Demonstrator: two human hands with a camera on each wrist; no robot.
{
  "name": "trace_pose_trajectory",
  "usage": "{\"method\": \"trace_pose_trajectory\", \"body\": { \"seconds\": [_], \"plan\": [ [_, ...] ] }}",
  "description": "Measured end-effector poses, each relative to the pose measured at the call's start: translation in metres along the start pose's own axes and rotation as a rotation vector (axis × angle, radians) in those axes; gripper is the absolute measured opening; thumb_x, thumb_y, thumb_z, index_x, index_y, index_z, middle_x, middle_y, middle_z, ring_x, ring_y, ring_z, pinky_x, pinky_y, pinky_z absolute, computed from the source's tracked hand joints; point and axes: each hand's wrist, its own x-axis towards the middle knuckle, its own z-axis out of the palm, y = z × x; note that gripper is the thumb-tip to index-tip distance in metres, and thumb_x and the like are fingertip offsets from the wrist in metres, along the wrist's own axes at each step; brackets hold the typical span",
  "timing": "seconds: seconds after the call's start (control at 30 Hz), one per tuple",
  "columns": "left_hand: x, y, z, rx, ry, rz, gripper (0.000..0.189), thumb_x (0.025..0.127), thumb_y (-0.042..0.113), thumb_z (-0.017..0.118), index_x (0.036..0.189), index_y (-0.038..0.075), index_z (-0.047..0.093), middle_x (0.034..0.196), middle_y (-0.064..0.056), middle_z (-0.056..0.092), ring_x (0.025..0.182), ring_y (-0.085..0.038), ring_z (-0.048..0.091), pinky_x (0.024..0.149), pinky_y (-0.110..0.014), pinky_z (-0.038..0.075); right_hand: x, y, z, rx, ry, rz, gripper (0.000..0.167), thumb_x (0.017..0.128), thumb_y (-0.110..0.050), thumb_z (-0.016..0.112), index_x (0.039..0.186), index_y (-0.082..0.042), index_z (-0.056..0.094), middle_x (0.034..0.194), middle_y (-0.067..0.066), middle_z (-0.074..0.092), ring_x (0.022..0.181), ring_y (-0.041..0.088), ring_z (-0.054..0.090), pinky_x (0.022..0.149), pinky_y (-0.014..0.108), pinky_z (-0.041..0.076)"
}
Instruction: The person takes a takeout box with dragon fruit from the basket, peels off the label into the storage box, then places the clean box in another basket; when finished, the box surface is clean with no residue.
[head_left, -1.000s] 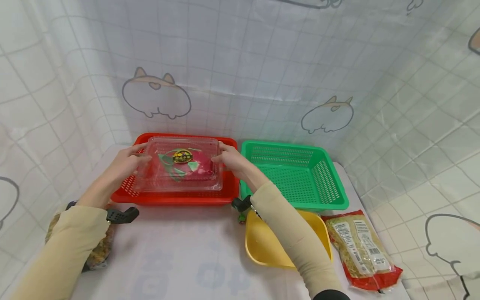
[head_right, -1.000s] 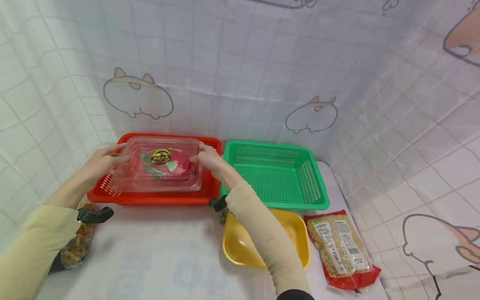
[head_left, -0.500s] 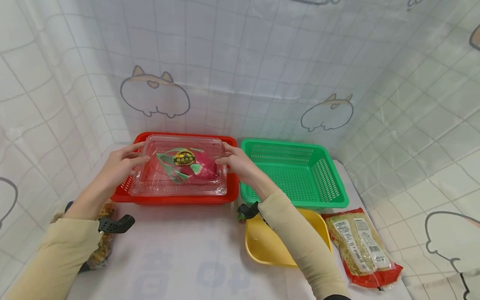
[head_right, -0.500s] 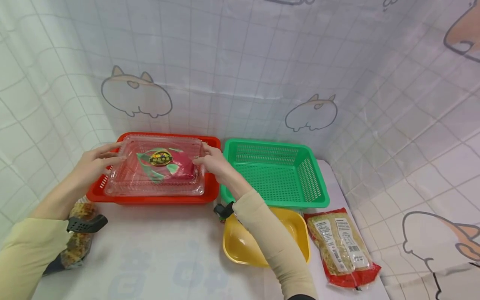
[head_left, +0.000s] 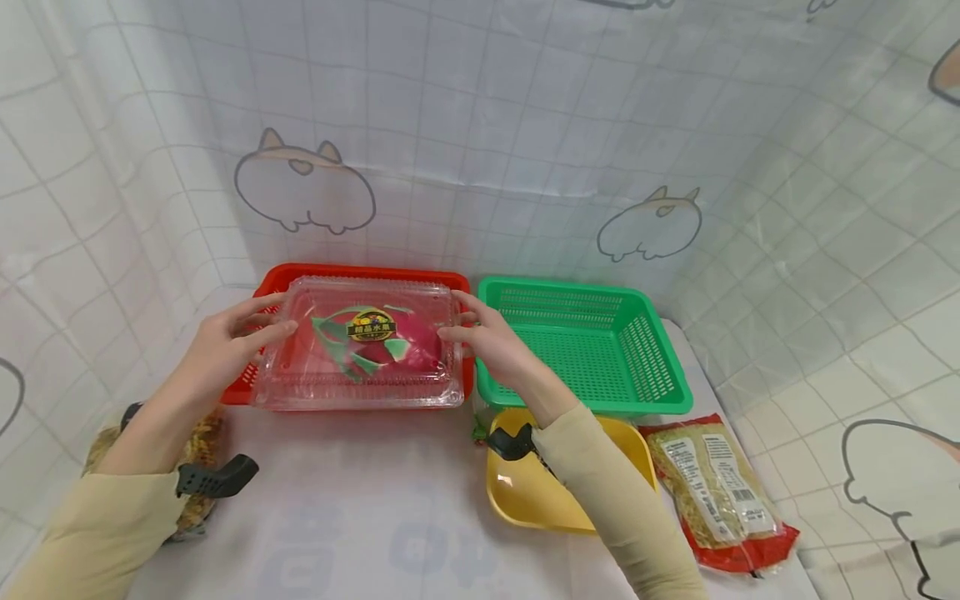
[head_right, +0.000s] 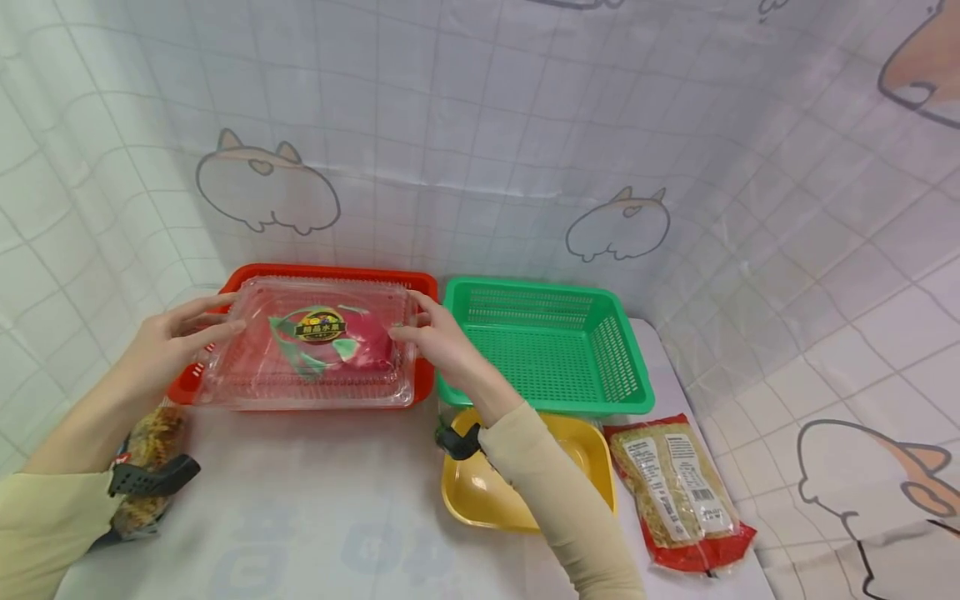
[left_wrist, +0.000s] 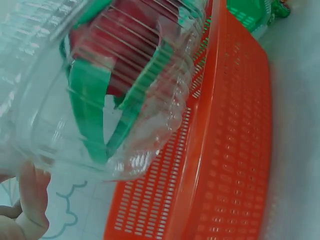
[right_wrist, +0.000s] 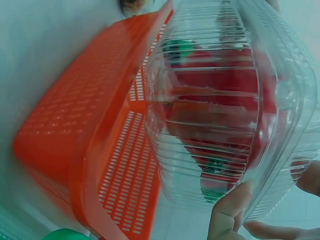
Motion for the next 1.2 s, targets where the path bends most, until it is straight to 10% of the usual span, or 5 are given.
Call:
{"method": "trace_pose_trajectory", "body": {
  "seconds": [0.73,1.2],
  "plan": [
    [-0.041,-0.011,0.018,0.087,-0.023,0.128,0.074,0.099,0.030,0.061,0.159,0.014,0.021,0.090,-0.008,0.046,0.078,-0.014,0.046,0.056,-0.027,0.044,-0.057,0.026,0.005,-0.008,-0.054,-0.051,0.069,0.094,-0.022,0.067,0.154,-0.029,0.035,0.137,0.011,0.046,0.121,0.030,0.048,0.093,0.041,0.051],
    [-0.070,-0.028,0.036,0.002,-0.139,0.063,0.071,0.101,0.027,0.059,0.159,0.017,0.019,0.137,-0.022,0.050,0.104,-0.013,0.064,0.072,-0.030,0.059,-0.086,0.050,0.012,-0.027,-0.065,-0.044,0.064,0.094,-0.023,0.068,0.151,-0.027,0.039,0.132,0.012,0.047,0.115,0.027,0.050,0.086,0.042,0.054]
  ]
}}
